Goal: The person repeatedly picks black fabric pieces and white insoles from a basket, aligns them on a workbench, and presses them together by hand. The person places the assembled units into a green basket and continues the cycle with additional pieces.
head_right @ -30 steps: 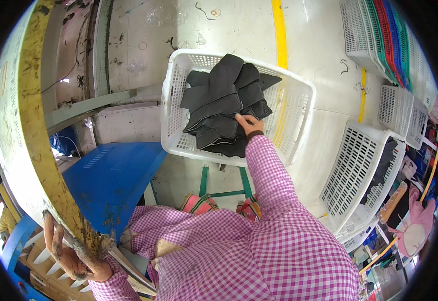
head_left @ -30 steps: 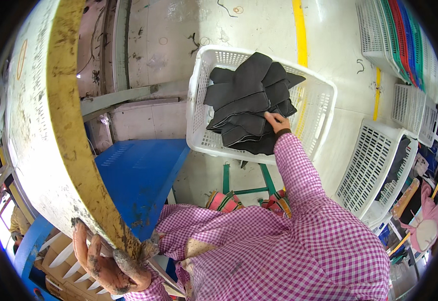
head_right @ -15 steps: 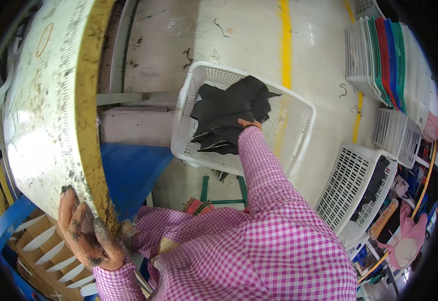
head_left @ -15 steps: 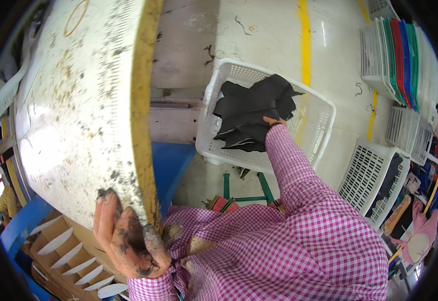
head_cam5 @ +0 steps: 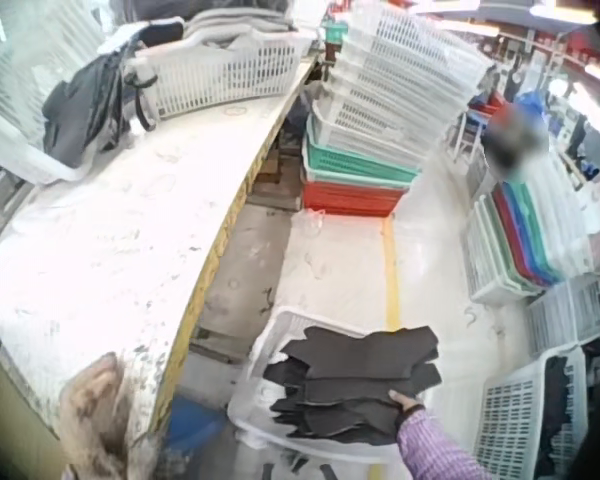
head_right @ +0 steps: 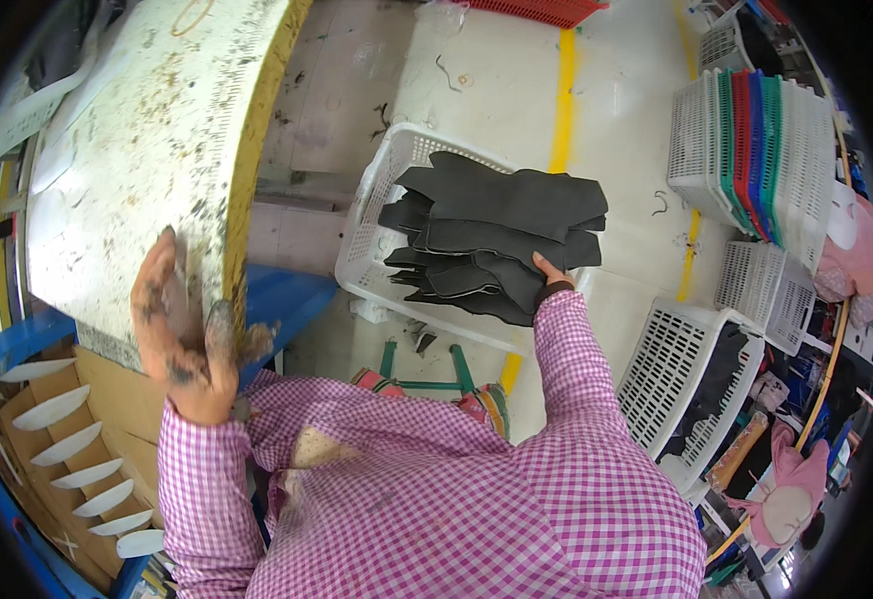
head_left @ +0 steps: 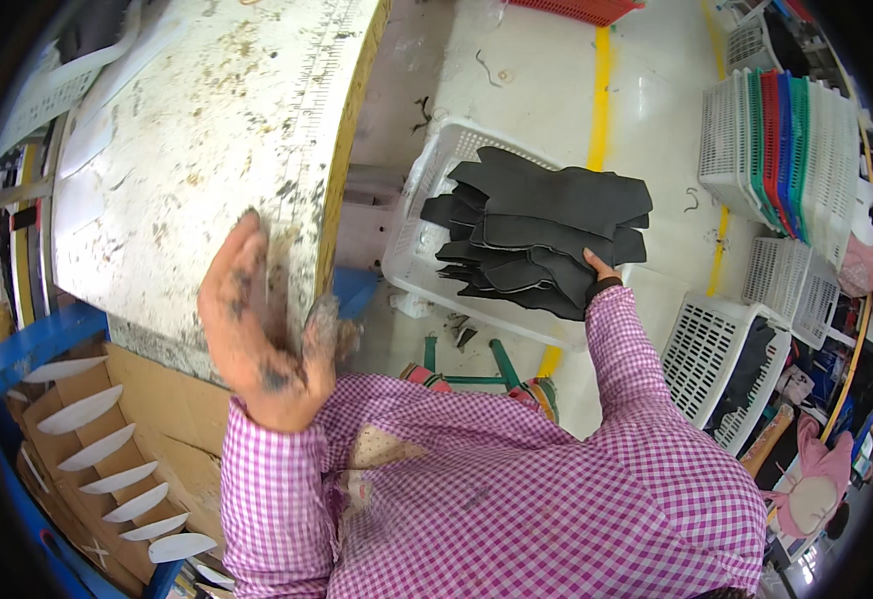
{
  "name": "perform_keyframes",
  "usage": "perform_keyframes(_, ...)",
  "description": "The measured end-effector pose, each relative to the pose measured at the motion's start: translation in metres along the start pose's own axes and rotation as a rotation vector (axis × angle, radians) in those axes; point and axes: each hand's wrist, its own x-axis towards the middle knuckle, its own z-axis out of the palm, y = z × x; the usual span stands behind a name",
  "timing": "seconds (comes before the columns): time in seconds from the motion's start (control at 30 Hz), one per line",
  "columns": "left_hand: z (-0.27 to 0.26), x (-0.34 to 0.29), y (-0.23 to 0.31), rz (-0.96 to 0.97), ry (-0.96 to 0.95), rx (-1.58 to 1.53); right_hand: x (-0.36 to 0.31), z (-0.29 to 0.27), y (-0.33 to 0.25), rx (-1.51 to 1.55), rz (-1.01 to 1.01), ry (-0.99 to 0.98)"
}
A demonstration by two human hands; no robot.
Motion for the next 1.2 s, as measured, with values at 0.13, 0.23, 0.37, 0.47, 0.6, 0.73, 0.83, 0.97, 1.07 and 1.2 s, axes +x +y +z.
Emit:
perform_keyframes(0.13, -0.003, 0.002, -0.006, 0.011, -0.023, -0.069, -0.037, -0.039, -0.053, -0.001, -0.173, -0.004)
perform_keyframes(0.23, -0.013, 0.014, 0.004, -0.465, -0.014, -0.593, -0.08, -0.064, -0.089, 0.032, -0.392, -0.006)
perform_keyframes(0.37, -0.066, 0.005, 0.038, -0.499, 0.078, -0.67, -0.153, -0.109, -0.136, -0.053, -0.779, -0.027)
perform_keyframes(0.47, -0.078, -0.037, 0.08, -0.58, -0.241, -1.102, -0.209, -0.129, -0.161, 0.068, -0.962, -0.151)
perform_keyframes(0.6, -0.078, -0.078, 0.121, -0.636, -0.449, -1.509, -0.277, -0.151, -0.179, 0.041, -1.533, -0.181)
perform_keyframes(0.73, -0.092, -0.106, 0.127, -0.642, -0.427, -1.712, -0.337, -0.149, -0.168, 0.046, -2.092, -0.092)
perform_keyframes(0.83, -0.111, -0.126, 0.127, -0.641, -0.393, -1.806, -0.384, -0.134, -0.15, -0.12, -2.162, -0.337)
perform_keyframes(0.97, -0.142, -0.153, 0.132, -0.644, -0.253, -1.806, -0.465, -0.117, -0.116, -0.267, -2.247, -0.883)
perform_keyframes(1.07, -0.171, -0.179, 0.133, -0.642, -0.133, -1.755, -0.53, -0.112, -0.09, -0.493, -2.541, -1.226)
perform_keyframes(1.2, -0.206, -0.22, 0.135, -0.64, 0.047, -1.636, -0.598, -0.099, -0.069, -0.349, -2.908, -1.544)
